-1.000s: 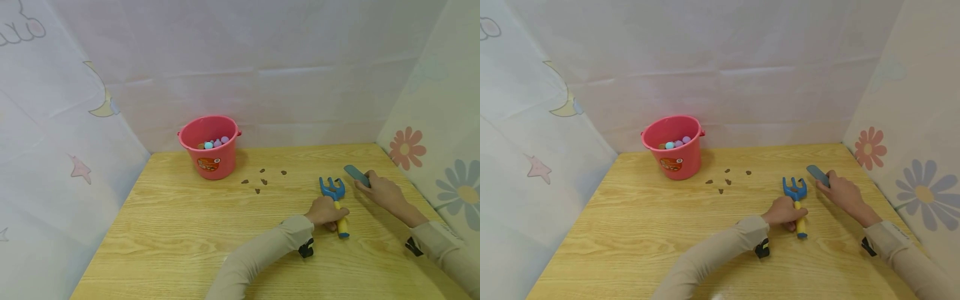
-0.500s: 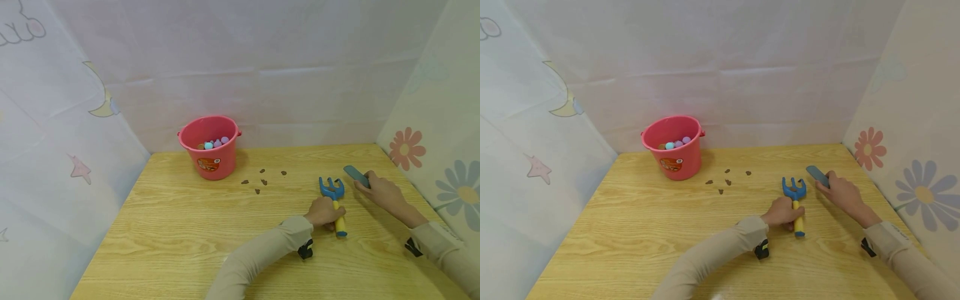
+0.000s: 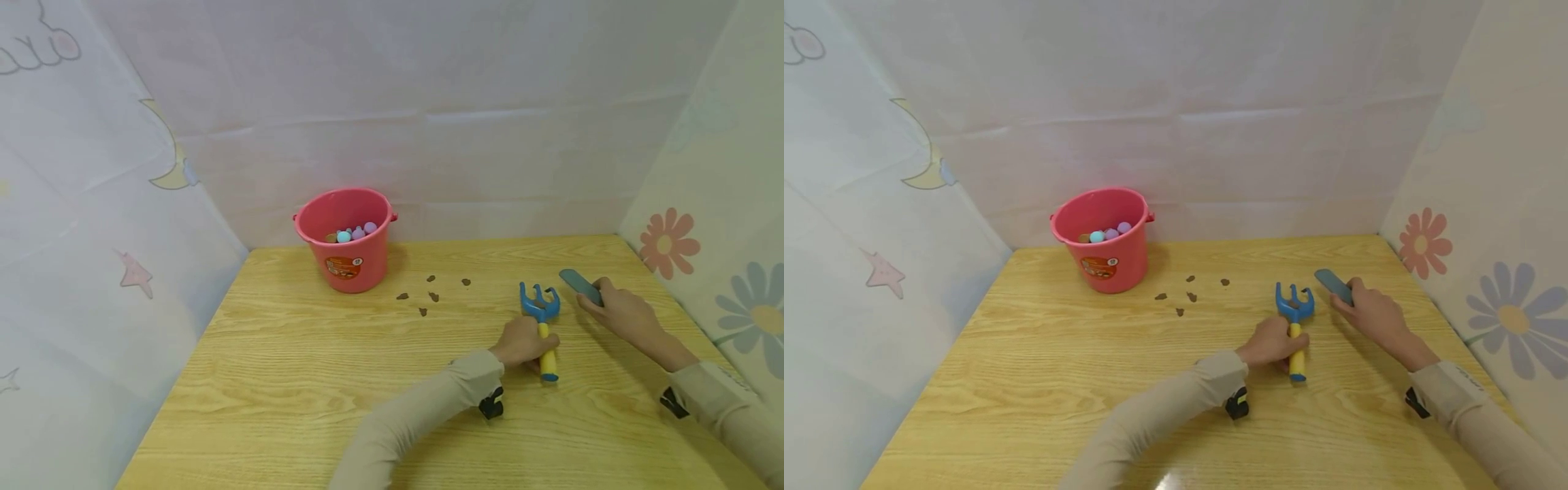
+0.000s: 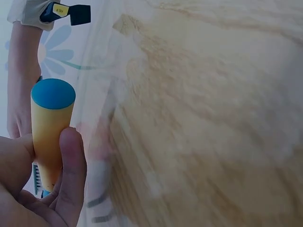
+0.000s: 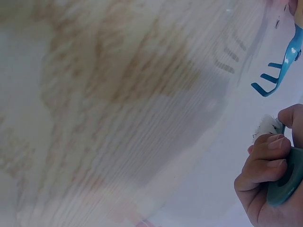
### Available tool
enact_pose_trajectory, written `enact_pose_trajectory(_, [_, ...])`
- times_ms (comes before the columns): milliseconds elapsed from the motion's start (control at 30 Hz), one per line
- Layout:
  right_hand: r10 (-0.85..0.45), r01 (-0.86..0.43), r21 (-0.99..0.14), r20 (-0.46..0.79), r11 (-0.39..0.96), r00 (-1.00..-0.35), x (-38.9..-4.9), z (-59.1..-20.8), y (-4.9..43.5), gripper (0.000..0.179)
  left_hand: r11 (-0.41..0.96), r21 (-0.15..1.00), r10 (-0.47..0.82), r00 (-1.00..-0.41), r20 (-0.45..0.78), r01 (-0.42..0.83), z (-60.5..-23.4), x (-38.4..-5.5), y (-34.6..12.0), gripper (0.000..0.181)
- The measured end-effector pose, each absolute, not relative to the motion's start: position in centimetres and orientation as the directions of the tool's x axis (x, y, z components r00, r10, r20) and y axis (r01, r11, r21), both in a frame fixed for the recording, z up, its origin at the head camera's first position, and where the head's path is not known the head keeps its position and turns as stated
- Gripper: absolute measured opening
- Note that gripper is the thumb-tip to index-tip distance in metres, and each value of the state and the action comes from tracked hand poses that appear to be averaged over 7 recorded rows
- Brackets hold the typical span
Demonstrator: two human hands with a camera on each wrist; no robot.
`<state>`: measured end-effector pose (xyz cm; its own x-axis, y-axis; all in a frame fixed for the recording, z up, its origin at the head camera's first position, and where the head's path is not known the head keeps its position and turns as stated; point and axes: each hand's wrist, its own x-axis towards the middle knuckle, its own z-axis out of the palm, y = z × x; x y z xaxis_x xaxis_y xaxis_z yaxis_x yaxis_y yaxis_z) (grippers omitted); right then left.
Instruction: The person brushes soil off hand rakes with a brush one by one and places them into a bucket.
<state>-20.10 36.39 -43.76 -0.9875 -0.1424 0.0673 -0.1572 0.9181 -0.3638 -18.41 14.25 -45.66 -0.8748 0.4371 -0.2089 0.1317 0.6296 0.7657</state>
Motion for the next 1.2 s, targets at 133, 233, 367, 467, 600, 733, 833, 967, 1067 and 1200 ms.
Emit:
enact_pose_trajectory(133, [-0.144, -0.163, -0.366, 0.078, 0.916, -0.986, -20.1, -43.8, 36.2, 0.055, 0.633, 0.759, 0.438, -0.879, -0.187, 0.154, -45.9, -18.8, 13.6, 0.036])
enact_pose_trajectory(233, [-0.145, -0.164, -0.367, 0.078, 0.916, -0.986, -20.2, -43.8, 36.1, 0.056, 0.625, 0.764, 0.439, -0.881, -0.174, 0.160, -46.1, -19.0, 13.1, 0.036])
enact_pose_trajectory(367, [-0.150, -0.172, -0.357, 0.088, 0.918, -0.985, -20.2, -43.5, 35.9, 0.056, 0.603, 0.782, 0.445, -0.880, -0.166, 0.158, -46.1, -19.3, 12.3, 0.035])
enact_pose_trajectory(467, [-0.153, -0.179, -0.353, 0.100, 0.918, -0.983, -20.1, -43.4, 35.7, 0.055, 0.599, 0.784, 0.450, -0.878, -0.160, 0.164, -46.3, -19.5, 11.7, 0.034])
enact_pose_trajectory(600, [-0.157, -0.184, -0.359, 0.103, 0.915, -0.982, -20.1, -43.3, 35.5, 0.055, 0.588, 0.793, 0.452, -0.878, -0.158, 0.160, -46.6, -19.8, 11.0, 0.033])
enact_pose_trajectory(733, [-0.175, -0.203, -0.360, 0.110, 0.910, -0.978, -20.2, -43.2, 35.3, 0.055, 0.563, 0.818, 0.444, -0.877, -0.181, 0.116, -46.3, -19.9, 10.4, 0.030])
enact_pose_trajectory(833, [-0.191, -0.225, -0.359, 0.127, 0.906, -0.973, -20.3, -43.1, 35.0, 0.054, 0.531, 0.845, 0.439, -0.875, -0.205, 0.068, -45.9, -20.0, 9.8, 0.027])
enact_pose_trajectory(967, [-0.206, -0.247, -0.363, 0.149, 0.898, -0.967, -20.4, -43.0, 34.5, 0.052, 0.512, 0.855, 0.451, -0.874, -0.181, 0.087, -45.5, -20.1, 8.9, 0.026])
enact_pose_trajectory(1067, [-0.206, -0.248, -0.363, 0.153, 0.898, -0.967, -20.5, -43.0, 34.1, 0.052, 0.495, 0.863, 0.459, -0.874, -0.161, 0.101, -45.4, -20.1, 8.2, 0.025])
enact_pose_trajectory(1200, [-0.212, -0.256, -0.359, 0.157, 0.897, -0.964, -20.8, -43.2, 33.7, 0.052, 0.473, 0.876, 0.466, -0.870, -0.160, 0.093, -45.5, -20.3, 7.2, 0.024])
